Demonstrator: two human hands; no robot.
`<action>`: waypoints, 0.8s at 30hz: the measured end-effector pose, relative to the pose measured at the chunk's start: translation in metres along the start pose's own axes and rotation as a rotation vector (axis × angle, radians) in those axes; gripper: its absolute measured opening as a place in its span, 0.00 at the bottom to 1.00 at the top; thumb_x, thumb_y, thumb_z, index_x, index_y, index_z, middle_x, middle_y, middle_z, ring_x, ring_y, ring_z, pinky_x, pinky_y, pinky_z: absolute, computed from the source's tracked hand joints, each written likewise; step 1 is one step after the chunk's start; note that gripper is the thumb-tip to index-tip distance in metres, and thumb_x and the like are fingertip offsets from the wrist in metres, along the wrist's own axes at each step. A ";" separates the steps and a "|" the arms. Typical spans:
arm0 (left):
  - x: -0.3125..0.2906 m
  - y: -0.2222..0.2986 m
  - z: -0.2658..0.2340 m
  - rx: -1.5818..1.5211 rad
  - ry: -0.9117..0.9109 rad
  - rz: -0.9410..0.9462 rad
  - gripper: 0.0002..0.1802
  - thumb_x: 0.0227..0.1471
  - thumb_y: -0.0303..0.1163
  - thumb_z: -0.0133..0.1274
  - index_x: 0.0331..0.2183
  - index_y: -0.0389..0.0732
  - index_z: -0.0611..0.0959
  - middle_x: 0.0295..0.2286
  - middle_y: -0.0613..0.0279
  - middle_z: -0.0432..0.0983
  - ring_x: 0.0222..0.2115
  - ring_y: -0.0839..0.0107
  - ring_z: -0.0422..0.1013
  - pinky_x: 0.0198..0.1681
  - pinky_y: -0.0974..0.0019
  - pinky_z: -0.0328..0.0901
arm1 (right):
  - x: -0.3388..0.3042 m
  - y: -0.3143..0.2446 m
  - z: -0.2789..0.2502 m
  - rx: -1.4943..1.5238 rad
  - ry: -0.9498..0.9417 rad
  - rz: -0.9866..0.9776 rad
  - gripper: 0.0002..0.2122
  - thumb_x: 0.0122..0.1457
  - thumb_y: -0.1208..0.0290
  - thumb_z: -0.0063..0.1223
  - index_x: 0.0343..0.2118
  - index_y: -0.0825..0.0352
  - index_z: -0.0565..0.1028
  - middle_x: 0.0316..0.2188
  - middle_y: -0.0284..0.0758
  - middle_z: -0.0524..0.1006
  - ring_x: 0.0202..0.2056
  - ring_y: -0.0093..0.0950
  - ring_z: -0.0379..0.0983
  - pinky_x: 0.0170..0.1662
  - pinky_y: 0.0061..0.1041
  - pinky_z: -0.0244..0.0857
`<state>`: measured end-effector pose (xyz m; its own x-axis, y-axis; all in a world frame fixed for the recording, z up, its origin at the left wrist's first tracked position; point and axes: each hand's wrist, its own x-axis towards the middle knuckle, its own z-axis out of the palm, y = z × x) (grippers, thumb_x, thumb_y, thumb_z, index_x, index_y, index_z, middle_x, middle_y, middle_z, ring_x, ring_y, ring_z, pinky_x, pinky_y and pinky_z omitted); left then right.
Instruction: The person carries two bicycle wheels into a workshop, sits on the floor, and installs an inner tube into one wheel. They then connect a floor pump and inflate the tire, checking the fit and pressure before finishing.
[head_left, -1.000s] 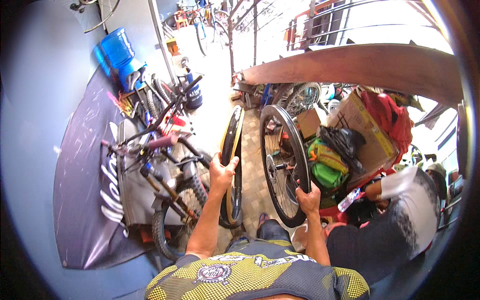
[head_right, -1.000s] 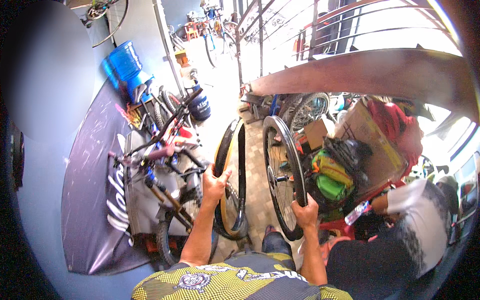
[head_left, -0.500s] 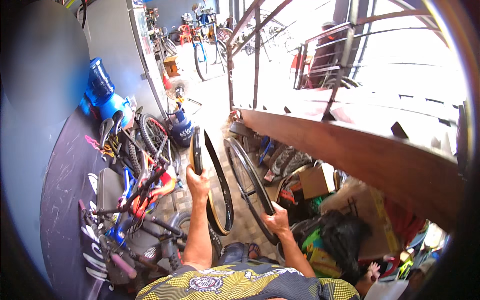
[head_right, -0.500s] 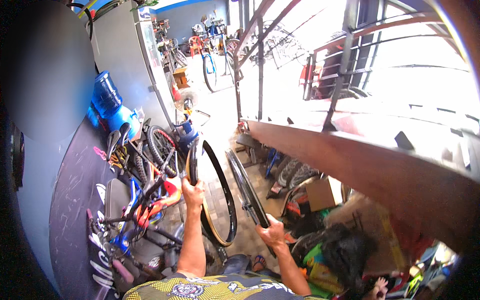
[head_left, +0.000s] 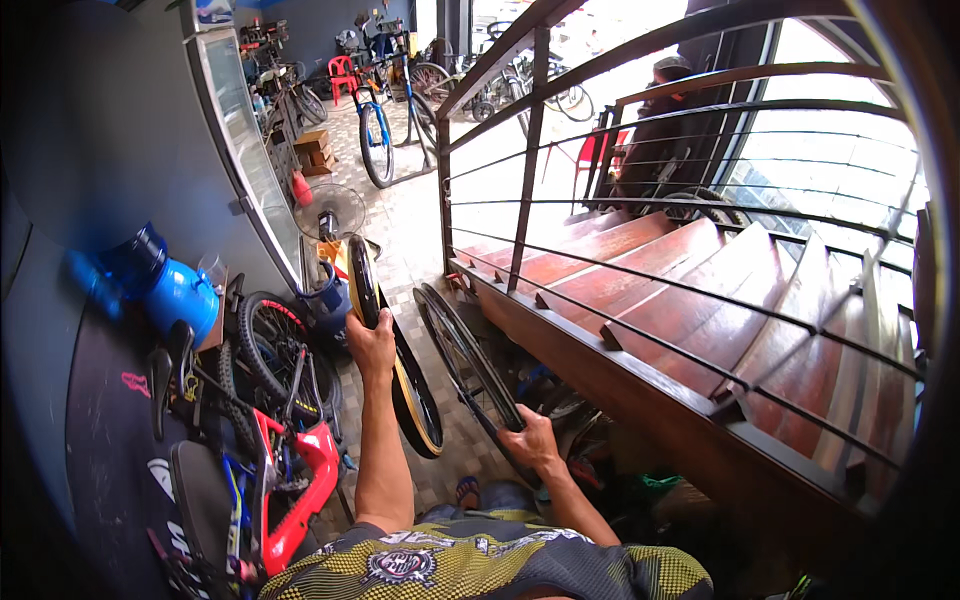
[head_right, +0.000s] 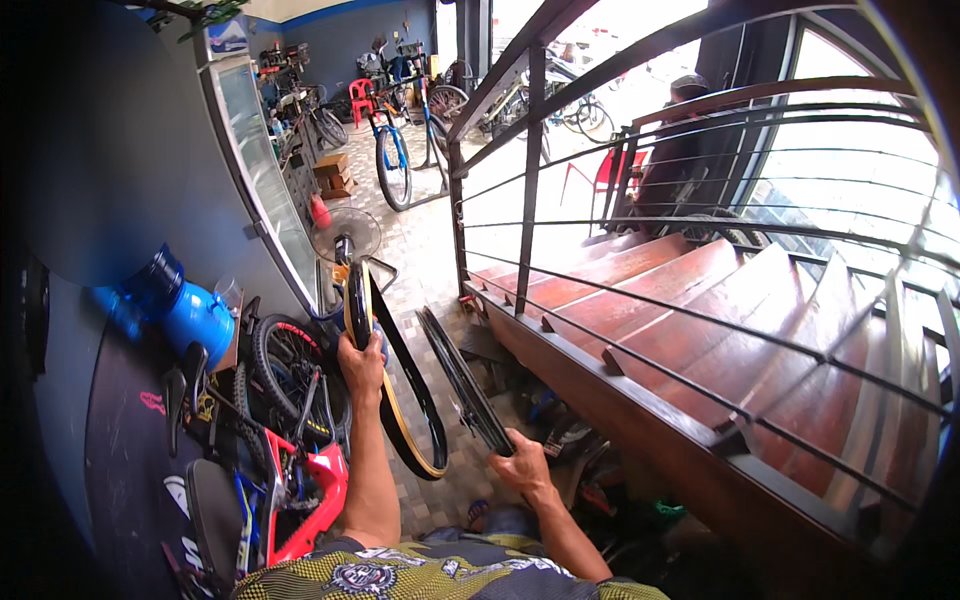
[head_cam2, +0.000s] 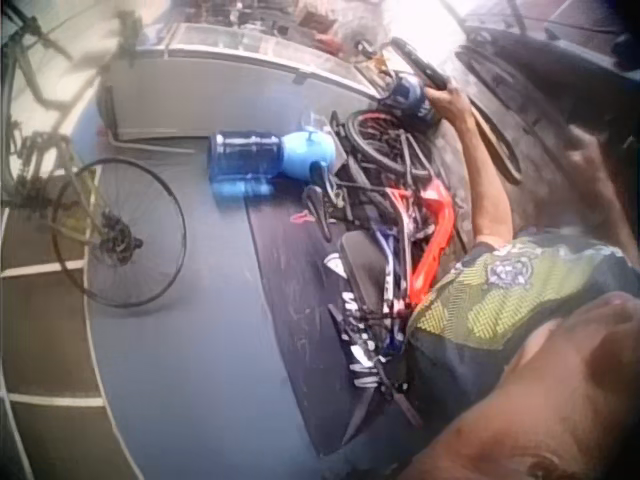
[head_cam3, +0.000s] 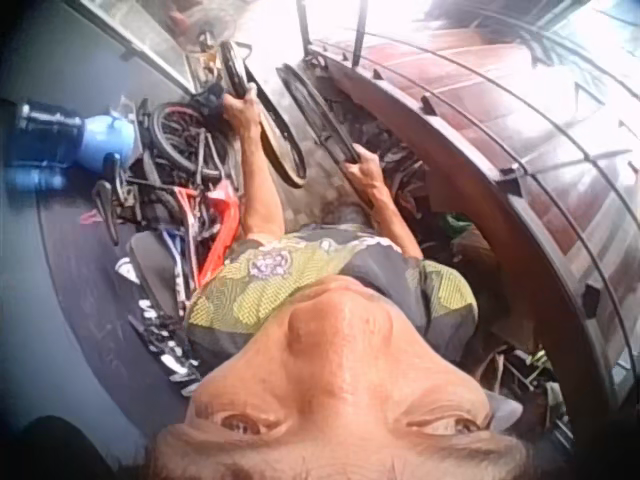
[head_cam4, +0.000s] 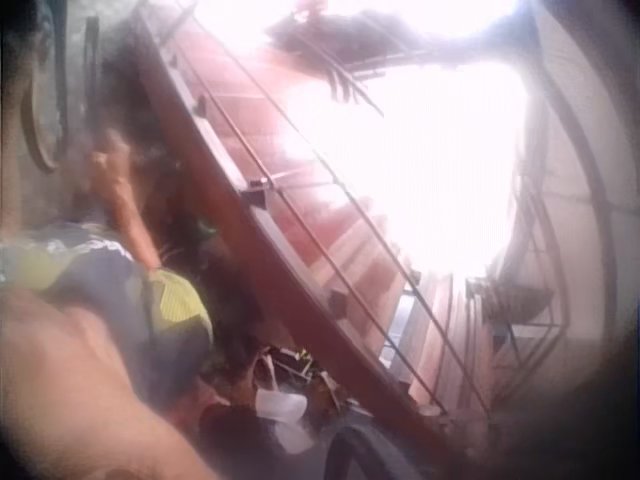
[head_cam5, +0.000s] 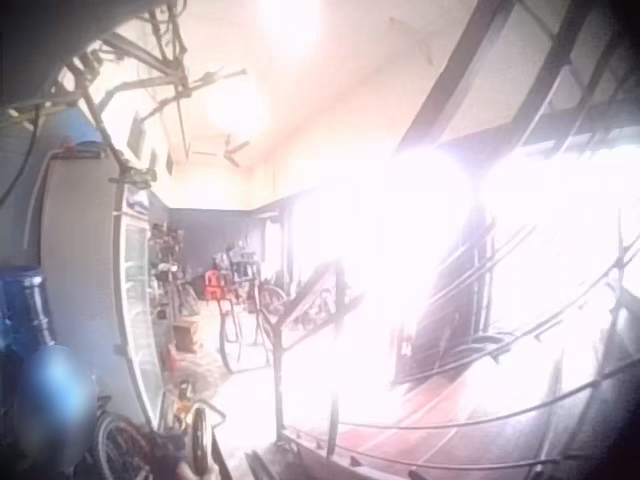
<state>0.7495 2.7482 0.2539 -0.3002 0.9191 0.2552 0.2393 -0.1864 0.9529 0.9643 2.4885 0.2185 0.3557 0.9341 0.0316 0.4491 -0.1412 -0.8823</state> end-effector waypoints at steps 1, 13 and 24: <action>0.021 -0.003 0.012 0.007 -0.021 0.005 0.19 0.54 0.30 0.65 0.44 0.32 0.78 0.33 0.50 0.81 0.32 0.54 0.78 0.42 0.55 0.71 | 0.023 -0.004 -0.001 -0.005 -0.021 0.024 0.15 0.51 0.67 0.61 0.41 0.68 0.80 0.27 0.51 0.80 0.29 0.42 0.82 0.34 0.37 0.72; 0.298 -0.069 0.106 0.125 0.008 0.190 0.24 0.52 0.31 0.65 0.48 0.30 0.78 0.38 0.46 0.81 0.36 0.53 0.78 0.42 0.55 0.71 | 0.350 -0.017 0.088 0.037 -0.010 -0.030 0.15 0.53 0.66 0.60 0.41 0.69 0.81 0.25 0.49 0.80 0.27 0.33 0.80 0.36 0.34 0.73; 0.506 -0.074 0.175 0.022 -0.253 0.112 0.17 0.55 0.30 0.64 0.43 0.33 0.79 0.32 0.60 0.79 0.30 0.69 0.75 0.37 0.63 0.70 | 0.699 -0.062 0.188 -0.093 -0.006 0.024 0.17 0.49 0.62 0.57 0.36 0.71 0.80 0.26 0.52 0.80 0.30 0.47 0.80 0.36 0.40 0.71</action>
<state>0.7413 3.2879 0.2834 -0.0312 0.9513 0.3066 0.2786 -0.2863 0.9167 1.0313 3.2116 0.2067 0.3628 0.9319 0.0077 0.5144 -0.1934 -0.8354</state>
